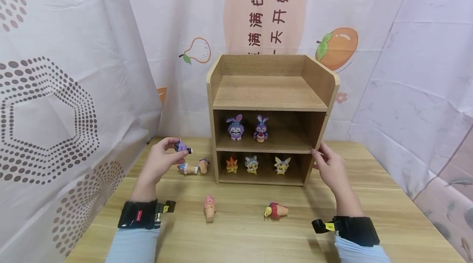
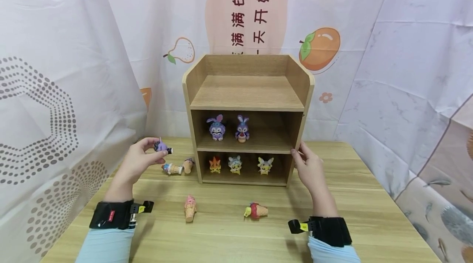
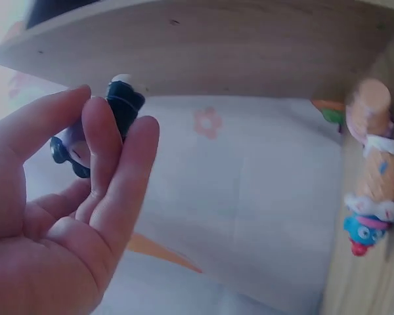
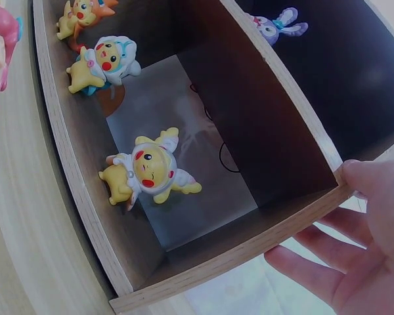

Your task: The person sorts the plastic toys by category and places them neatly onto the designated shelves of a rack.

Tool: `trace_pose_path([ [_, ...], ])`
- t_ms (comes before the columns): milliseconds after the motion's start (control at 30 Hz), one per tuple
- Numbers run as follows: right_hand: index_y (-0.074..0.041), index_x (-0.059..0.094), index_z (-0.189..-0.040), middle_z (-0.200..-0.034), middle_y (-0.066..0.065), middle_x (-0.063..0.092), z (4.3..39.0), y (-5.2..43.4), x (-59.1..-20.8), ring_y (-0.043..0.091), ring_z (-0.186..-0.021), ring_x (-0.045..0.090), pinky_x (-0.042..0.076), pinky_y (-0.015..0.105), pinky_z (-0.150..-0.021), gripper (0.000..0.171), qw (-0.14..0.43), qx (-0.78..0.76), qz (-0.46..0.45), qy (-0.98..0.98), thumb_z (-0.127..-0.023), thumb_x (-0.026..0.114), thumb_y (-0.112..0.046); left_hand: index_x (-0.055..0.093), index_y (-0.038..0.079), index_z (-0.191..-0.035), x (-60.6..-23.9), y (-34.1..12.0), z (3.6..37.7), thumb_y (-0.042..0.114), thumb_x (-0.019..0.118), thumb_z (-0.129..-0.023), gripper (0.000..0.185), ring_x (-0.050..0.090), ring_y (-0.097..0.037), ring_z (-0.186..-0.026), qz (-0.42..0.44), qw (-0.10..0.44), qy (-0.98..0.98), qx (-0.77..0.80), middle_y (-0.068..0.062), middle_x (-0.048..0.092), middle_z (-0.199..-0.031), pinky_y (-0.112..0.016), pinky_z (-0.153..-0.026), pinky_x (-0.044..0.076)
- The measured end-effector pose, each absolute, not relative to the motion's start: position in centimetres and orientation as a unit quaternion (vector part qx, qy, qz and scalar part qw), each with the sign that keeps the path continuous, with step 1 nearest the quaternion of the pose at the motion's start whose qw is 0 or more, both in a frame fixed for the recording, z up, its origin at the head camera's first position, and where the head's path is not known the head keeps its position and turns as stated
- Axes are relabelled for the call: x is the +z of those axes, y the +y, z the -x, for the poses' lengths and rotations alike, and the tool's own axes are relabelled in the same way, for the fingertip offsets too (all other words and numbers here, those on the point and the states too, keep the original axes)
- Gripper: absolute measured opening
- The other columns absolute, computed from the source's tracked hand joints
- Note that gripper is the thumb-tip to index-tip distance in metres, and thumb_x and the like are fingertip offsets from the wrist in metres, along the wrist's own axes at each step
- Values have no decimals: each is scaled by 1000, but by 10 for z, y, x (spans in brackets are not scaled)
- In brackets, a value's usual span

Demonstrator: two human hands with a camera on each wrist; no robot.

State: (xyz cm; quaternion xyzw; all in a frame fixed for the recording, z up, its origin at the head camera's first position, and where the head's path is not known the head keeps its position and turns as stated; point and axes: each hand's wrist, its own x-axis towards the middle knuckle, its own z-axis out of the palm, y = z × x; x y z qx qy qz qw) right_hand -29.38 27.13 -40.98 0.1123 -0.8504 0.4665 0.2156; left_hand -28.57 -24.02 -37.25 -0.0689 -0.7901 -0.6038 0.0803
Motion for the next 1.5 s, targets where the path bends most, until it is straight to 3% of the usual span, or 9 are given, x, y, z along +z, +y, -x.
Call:
trace_pose_path([
  [233,-1,43,-153,-135,32,57,294,271,-412,43,-114,63,59,26,-68,54,221,465,-108,-851,-108,51,-31,44,-13,-138,-363,-235,275,-2,72,-92,54,74,-24,-84,132,92,-743,-650,-28,51,-130,-31,-83,58],
  [433,-1,42,-153,-135,31,58,294,270,-411,43,-113,63,57,20,-67,55,223,461,-106,-852,-108,51,-32,48,-11,-137,-355,-233,267,-4,71,-93,50,74,-21,-83,171,90,-732,-653,-23,53,-124,-33,-83,58],
  [767,-3,44,-153,-133,30,59,294,271,-413,42,-115,63,58,23,-68,53,217,469,-110,-849,-108,51,-30,51,-10,-134,-350,-229,256,-3,74,-91,49,72,-21,-87,199,82,-731,-647,-20,56,-120,-33,-83,59],
  [967,-2,45,-152,-133,31,59,295,271,-412,42,-115,62,58,21,-67,52,223,471,-113,-846,-108,51,-29,54,-9,-129,-347,-221,253,-5,74,-90,44,71,-17,-88,214,92,-733,-639,-14,60,-116,-30,-77,59],
  [1167,-2,45,-152,-133,30,59,295,272,-412,42,-114,62,59,24,-67,52,224,472,-113,-845,-108,52,-28,62,-3,-124,-343,-208,250,0,79,-87,41,61,-20,-85,220,123,-762,-597,-15,64,-105,-26,-69,55],
  [1500,-1,44,-153,-133,30,60,294,271,-411,42,-114,62,58,22,-68,52,226,469,-116,-846,-108,52,-27,56,-1,-138,-343,-184,245,0,81,-84,60,63,-24,-88,238,107,-761,-594,-15,66,-109,-27,-70,55],
])
